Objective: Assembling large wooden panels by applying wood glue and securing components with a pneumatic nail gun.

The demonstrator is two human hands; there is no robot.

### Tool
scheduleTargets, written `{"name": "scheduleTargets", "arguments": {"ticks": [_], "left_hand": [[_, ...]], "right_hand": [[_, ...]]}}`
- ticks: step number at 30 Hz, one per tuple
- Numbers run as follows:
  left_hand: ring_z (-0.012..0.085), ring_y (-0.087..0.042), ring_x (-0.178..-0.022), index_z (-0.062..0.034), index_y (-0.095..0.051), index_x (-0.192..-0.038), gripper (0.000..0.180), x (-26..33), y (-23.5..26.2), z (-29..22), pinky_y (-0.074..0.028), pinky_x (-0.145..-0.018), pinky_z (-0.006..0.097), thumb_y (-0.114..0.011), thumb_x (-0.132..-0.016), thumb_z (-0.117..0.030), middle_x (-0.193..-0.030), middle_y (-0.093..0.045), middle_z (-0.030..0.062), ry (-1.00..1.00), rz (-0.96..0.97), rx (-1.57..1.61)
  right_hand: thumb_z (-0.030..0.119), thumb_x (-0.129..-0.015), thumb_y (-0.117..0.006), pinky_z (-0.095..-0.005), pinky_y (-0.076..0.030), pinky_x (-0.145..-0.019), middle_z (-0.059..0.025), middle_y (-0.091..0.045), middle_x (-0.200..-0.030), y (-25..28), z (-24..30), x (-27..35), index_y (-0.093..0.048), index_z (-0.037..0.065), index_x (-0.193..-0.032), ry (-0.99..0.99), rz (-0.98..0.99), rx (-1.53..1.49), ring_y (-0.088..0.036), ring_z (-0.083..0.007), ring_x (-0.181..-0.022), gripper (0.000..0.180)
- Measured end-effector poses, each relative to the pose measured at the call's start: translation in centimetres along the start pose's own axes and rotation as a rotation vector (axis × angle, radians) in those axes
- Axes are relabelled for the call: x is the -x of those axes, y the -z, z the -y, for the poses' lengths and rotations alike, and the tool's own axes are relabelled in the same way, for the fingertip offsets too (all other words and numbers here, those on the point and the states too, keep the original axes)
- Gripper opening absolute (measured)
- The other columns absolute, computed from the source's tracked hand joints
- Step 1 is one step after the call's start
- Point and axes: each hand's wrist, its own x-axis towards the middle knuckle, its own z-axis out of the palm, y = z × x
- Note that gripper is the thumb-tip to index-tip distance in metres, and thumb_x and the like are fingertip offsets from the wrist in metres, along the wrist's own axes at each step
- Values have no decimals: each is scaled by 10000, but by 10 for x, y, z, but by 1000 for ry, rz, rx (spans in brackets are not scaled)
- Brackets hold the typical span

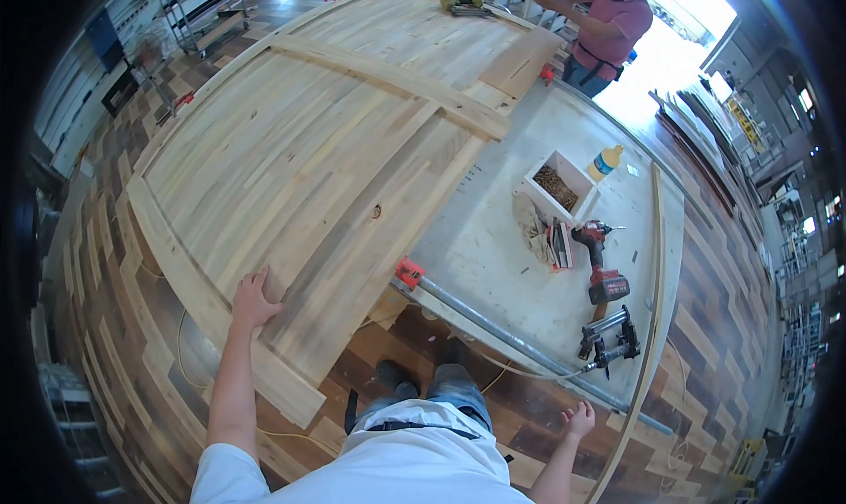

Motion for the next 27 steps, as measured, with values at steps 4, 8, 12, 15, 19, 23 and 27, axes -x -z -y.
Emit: {"name": "scheduleTargets", "arguments": {"ticks": [4,8,12,15,19,23,27], "left_hand": [[337,-529,-1157,-160,-463,-1420,880,-10,10,22,-458,-987,399,-760,-594,-231,-1229,-553,166,-65,39,109],[273,-565,-1132,-103,-480,-1412,821,-10,28,44,-432,-995,343,-731,-637,-206,-1201,-602,133,-38,219,577],[209,-556,-1136,-26,-461,-1411,769,21,25,54,-411,-1003,316,-678,-691,-186,-1235,-595,97,10,375,940],[224,-550,-1167,-4,-447,-1408,696,64,14,60,-415,-1016,344,-592,-755,-199,-1290,-572,121,319,507,1042],[278,-603,-1115,13,-493,-1352,594,112,8,73,-480,-958,366,-576,-825,-248,-1216,-626,141,508,541,1356],[258,-631,-1073,19,-498,-1323,529,119,25,63,-502,-943,378,-629,-833,-131,-1205,-632,127,294,678,1505],[216,-643,-1036,33,-528,-1251,474,113,25,59,-525,-892,340,-667,-799,29,-1142,-651,115,380,635,1355]], "right_hand": [[148,-920,-584,-309,-536,-447,-51,-616,-905,-13,-11,30,-604,97,-1119,-19,-10,13,-589,-166,-573,206],[124,-920,-588,-287,-535,-459,-57,-624,-925,-34,-11,45,-601,62,-1130,9,101,79,-590,-142,-576,218],[111,-921,-593,-284,-542,-487,-69,-635,-955,-67,-3,66,-606,44,-1142,42,253,102,-601,-134,-599,231],[107,-918,-598,-280,-549,-517,-69,-637,-959,-88,5,86,-611,33,-1148,67,358,133,-610,-133,-631,241],[113,-901,-616,-283,-558,-516,-61,-646,-919,-107,13,108,-633,33,-1129,37,455,179,-618,-132,-626,242],[110,-898,-621,-277,-557,-576,-39,-641,-891,-114,26,116,-647,34,-1111,-1,493,223,-610,-117,-689,227],[122,-890,-619,-287,-570,-588,-52,-656,-904,-116,23,106,-649,36,-1112,0,521,259,-626,-128,-698,240]]}}
